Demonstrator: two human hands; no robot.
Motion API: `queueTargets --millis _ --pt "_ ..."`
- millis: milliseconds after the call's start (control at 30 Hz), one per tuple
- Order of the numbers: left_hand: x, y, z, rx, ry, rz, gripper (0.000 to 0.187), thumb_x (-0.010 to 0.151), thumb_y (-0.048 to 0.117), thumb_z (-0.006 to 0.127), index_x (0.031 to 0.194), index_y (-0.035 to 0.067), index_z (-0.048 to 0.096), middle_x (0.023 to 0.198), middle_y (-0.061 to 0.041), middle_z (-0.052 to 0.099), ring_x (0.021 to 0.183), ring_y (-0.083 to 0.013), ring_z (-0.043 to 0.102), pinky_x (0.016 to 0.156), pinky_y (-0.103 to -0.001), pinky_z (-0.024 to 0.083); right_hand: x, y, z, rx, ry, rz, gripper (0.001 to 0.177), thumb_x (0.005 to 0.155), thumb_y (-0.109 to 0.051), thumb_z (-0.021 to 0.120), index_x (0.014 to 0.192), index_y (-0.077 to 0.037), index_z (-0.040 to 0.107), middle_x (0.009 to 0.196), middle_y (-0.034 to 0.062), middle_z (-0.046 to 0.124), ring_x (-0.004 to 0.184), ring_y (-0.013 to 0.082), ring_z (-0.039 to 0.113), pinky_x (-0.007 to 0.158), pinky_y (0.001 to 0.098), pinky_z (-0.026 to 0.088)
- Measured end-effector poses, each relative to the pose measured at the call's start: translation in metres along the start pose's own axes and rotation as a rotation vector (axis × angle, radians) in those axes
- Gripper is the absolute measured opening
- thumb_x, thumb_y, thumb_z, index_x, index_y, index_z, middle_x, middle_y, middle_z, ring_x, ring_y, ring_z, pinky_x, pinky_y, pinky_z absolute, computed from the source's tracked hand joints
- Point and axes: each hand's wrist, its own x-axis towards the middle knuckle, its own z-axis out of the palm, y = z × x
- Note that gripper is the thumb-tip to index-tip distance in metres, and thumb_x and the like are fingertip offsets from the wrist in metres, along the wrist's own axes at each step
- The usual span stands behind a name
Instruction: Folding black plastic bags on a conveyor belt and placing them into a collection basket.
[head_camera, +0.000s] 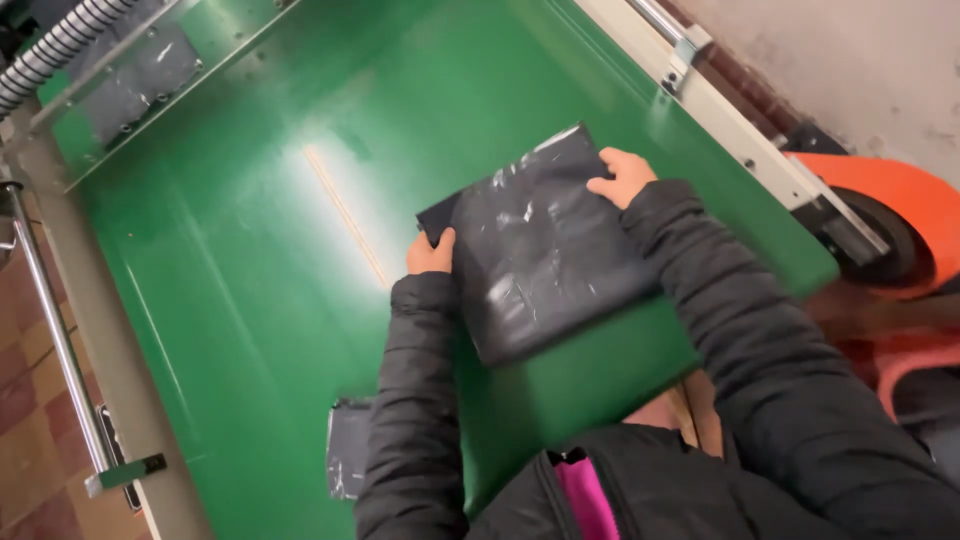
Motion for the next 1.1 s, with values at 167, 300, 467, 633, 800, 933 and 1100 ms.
queueTargets --millis 167,300,467,633,800,933,1100 --pt "0.016 -0.05 0.009 0.383 0.143 -0.165 0.04 0.087 0.038 0.071 0.106 0.004 0.074 0.093 -0.02 0.075 0.09 -0.0397 0.072 0.081 -0.045 0.054 0.034 -0.036 0.025 -0.586 0.179 -0.027 0.051 0.079 -0.029 0.084 0.119 -0.007 0.064 0.111 0.0133 0.066 0.103 0.0352 0.063 0.088 0.0474 0.051" --pt "-0.004 -0.01 0.006 0.364 0.113 -0.186 0.04 0.09 0.039 0.069 0.109 0.004 0.072 0.094 -0.021 0.075 0.091 -0.041 0.072 0.08 -0.048 0.055 0.082 -0.059 0.035 -0.765 0.068 -0.487 0.06 0.072 -0.031 0.088 0.123 -0.01 0.065 0.122 0.0132 0.065 0.113 0.0363 0.058 0.095 0.0467 0.048" --pt "-0.048 0.083 0.033 0.835 0.008 0.409 0.04 0.08 0.023 0.08 0.113 0.011 0.061 0.116 -0.013 0.066 0.109 -0.0358 0.062 0.096 -0.051 0.051 0.116 -0.067 0.061 -1.132 -0.426 -0.028 0.039 0.074 -0.033 0.082 0.106 -0.015 0.07 0.104 0.0067 0.07 0.109 0.0298 0.059 0.092 0.0476 0.044" --pt "-0.091 0.053 0.09 0.179 -0.29 0.259 0.064 0.083 0.035 0.077 0.133 0.003 0.055 0.135 -0.019 0.06 0.128 -0.0385 0.056 0.107 -0.049 0.047 0.068 -0.097 0.063 -1.034 -0.217 -0.281 0.031 0.078 -0.022 0.08 0.105 -0.013 0.07 0.101 0.0087 0.069 0.103 0.032 0.061 0.089 0.0459 0.044" --pt "-0.101 -0.023 0.061 -1.23 -0.128 -0.541 0.096 0.095 0.077 0.04 0.156 0.003 0.037 0.156 -0.016 0.051 0.142 -0.0327 0.049 0.113 -0.051 0.036 -0.077 -0.152 0.034 -0.658 0.039 -0.643 0.032 0.073 -0.008 0.076 0.104 -0.01 0.07 0.106 0.0051 0.07 0.098 0.0311 0.061 0.089 0.0455 0.043" --pt "-0.126 -0.039 0.024 -1.434 0.086 -0.828 0.1 0.088 0.084 0.024 0.153 0.009 0.038 0.151 -0.013 0.048 0.133 -0.0387 0.048 0.113 -0.057 0.036 -0.15 -0.116 0.025 -0.716 0.114 -0.592 0.023 0.07 -0.003 0.072 0.089 -0.016 0.069 0.098 -0.0007 0.068 0.11 0.0264 0.064 0.095 0.0444 0.045" --pt "-0.166 -0.047 0.013 -0.913 0.008 -0.357 0.094 0.105 0.076 0.043 0.153 -0.003 0.052 0.155 -0.021 0.054 0.142 -0.0381 0.047 0.123 -0.047 0.031 -0.175 -0.074 0.026 -0.818 0.108 -0.573 0.024 0.07 -0.001 0.069 0.09 -0.016 0.071 0.106 -0.0032 0.071 0.12 0.0255 0.064 0.101 0.0446 0.047"
